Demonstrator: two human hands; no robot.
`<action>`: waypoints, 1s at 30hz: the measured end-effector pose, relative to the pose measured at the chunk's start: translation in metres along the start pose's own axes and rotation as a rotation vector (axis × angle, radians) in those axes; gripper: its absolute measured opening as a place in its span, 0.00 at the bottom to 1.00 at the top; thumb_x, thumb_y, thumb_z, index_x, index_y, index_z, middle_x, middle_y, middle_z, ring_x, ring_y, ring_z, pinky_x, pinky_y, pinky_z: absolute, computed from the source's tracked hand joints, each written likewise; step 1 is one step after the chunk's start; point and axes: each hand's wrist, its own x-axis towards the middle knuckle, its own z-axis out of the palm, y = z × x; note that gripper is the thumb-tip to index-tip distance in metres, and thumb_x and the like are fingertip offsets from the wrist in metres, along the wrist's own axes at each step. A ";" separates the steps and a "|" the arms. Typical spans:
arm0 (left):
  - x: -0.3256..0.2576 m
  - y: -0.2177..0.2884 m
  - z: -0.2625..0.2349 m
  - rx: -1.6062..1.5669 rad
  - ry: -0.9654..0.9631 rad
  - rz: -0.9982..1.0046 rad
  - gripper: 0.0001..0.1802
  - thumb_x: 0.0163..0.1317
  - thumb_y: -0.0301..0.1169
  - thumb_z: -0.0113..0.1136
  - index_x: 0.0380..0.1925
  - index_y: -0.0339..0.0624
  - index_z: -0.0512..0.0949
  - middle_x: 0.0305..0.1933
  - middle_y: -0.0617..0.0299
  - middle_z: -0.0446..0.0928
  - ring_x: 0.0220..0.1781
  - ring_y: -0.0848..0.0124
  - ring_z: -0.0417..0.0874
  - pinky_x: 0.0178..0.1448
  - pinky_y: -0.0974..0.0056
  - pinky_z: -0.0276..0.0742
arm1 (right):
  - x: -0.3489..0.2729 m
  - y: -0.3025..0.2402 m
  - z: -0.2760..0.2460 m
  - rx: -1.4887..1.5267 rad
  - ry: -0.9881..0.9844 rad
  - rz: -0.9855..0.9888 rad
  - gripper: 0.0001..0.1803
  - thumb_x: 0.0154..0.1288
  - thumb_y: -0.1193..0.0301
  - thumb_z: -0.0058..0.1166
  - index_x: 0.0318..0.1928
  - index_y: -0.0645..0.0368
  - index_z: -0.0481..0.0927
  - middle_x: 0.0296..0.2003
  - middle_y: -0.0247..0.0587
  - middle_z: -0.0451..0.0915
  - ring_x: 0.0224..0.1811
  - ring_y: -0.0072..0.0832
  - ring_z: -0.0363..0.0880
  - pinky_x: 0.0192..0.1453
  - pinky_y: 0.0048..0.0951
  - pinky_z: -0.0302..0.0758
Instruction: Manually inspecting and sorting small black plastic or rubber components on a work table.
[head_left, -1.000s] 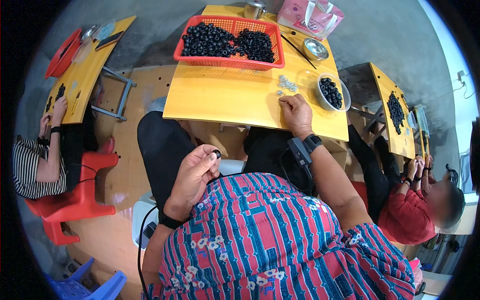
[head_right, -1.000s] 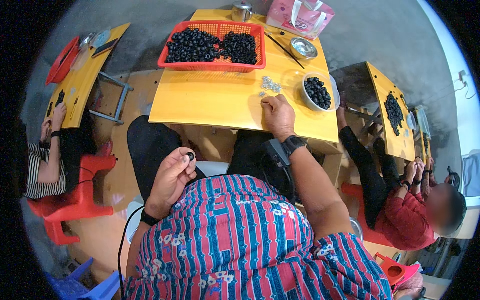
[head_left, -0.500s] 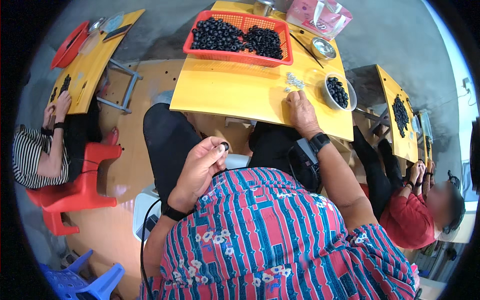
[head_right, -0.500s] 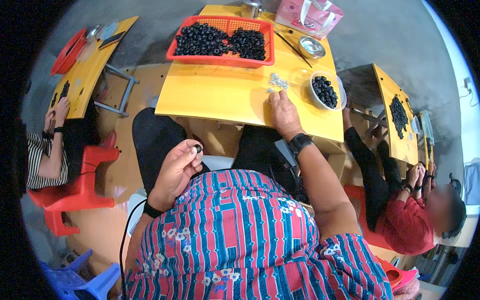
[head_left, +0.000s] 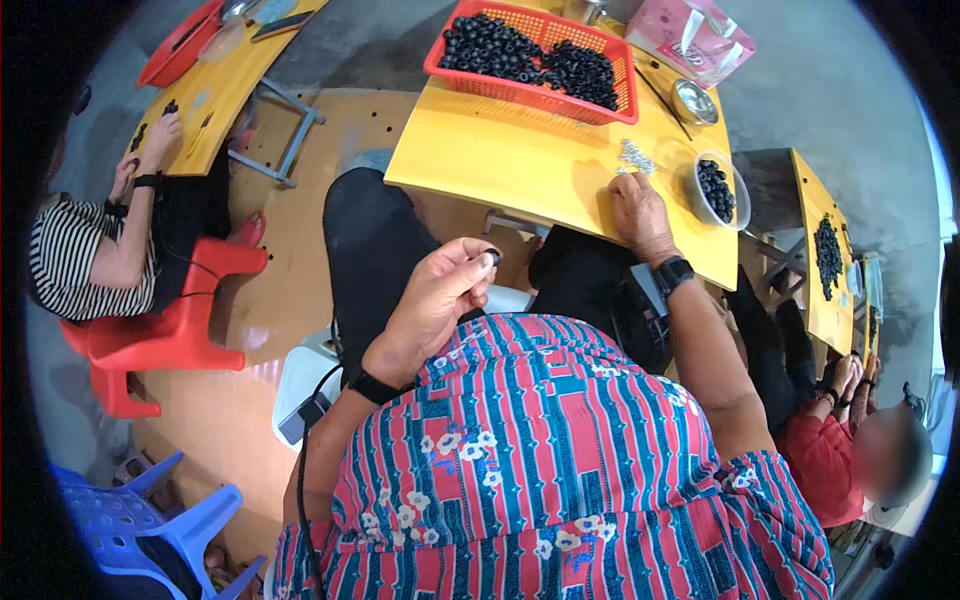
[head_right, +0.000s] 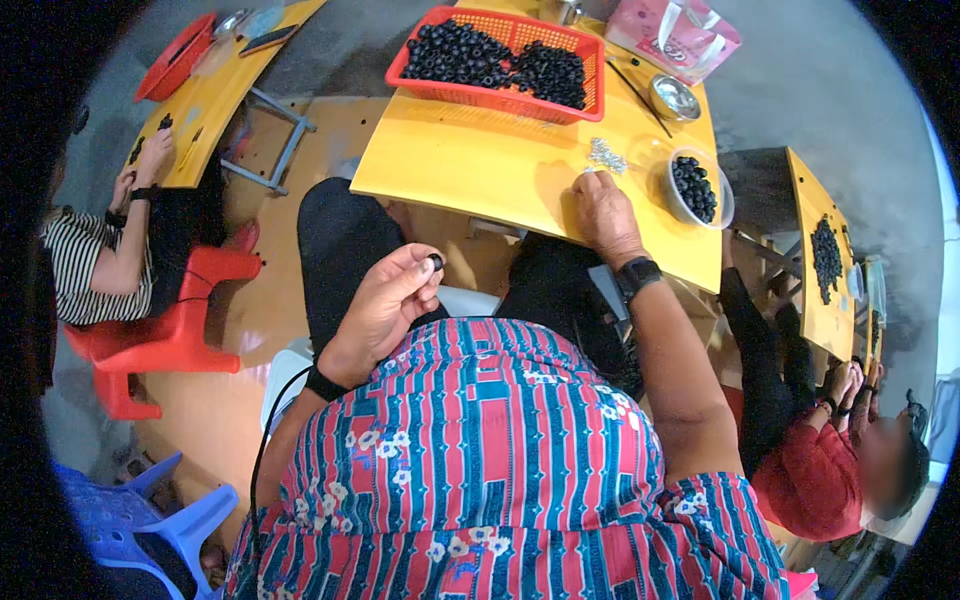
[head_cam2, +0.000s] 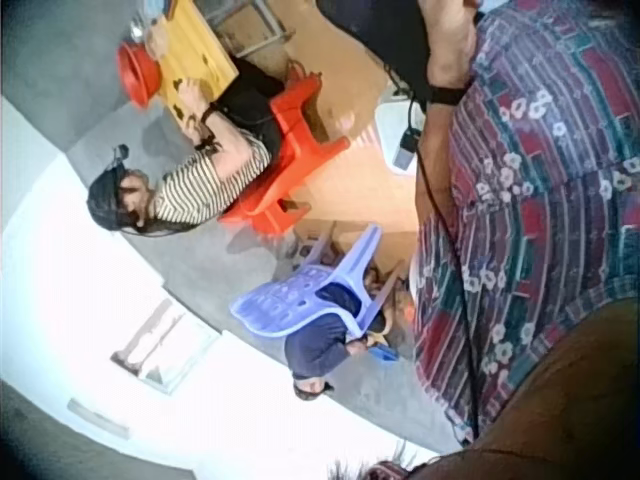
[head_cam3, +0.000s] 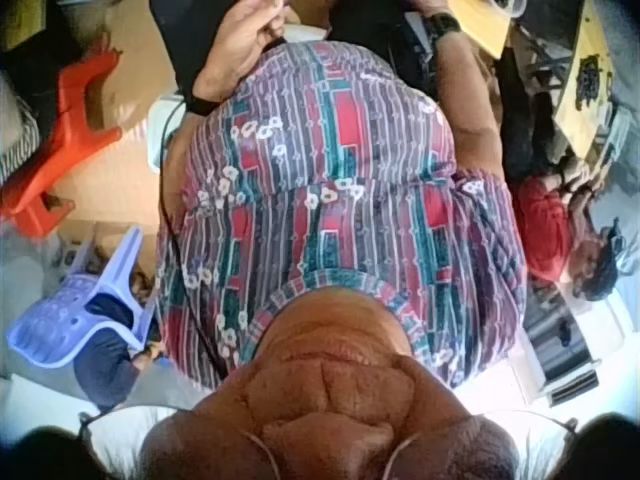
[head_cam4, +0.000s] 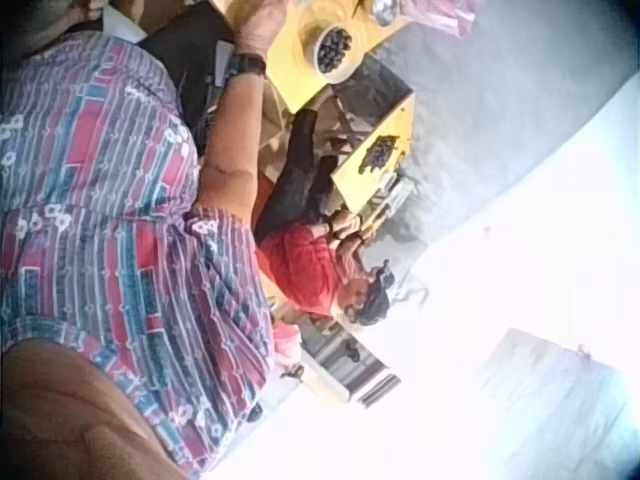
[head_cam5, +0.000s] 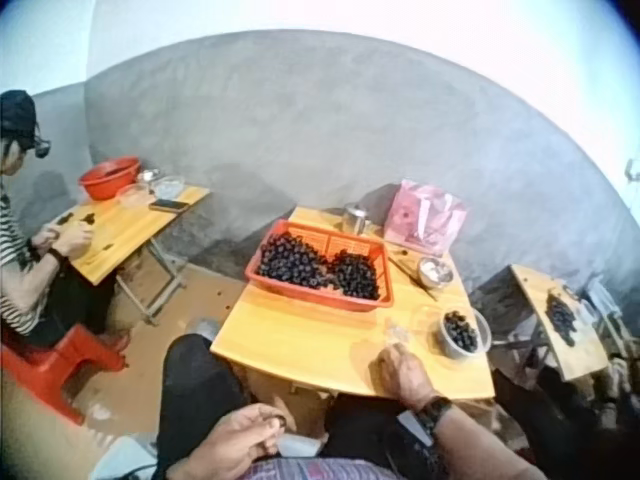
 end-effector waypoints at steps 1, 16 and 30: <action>0.001 0.000 0.000 0.007 0.031 -0.009 0.07 0.66 0.31 0.54 0.41 0.41 0.73 0.30 0.69 0.70 0.30 0.81 0.69 0.36 0.74 0.68 | 0.002 -0.002 0.000 0.054 0.011 0.022 0.05 0.57 0.78 0.49 0.35 0.60 0.72 0.34 0.52 0.75 0.34 0.51 0.76 0.39 0.44 0.75; -0.001 -0.002 0.010 0.437 0.115 0.308 0.07 0.60 0.24 0.60 0.38 0.34 0.78 0.30 0.69 0.75 0.31 0.85 0.71 0.34 0.78 0.69 | 0.016 -0.141 -0.043 1.312 -0.665 0.210 0.14 0.60 0.82 0.53 0.46 0.60 0.71 0.33 0.27 0.73 0.35 0.11 0.71 0.39 0.14 0.70; -0.004 0.001 0.012 0.777 0.102 0.432 0.06 0.57 0.23 0.62 0.36 0.37 0.78 0.29 0.71 0.74 0.31 0.85 0.71 0.36 0.78 0.69 | 0.017 -0.138 -0.037 1.265 -0.761 0.231 0.14 0.61 0.80 0.56 0.46 0.58 0.70 0.26 0.29 0.74 0.26 0.13 0.70 0.28 0.16 0.67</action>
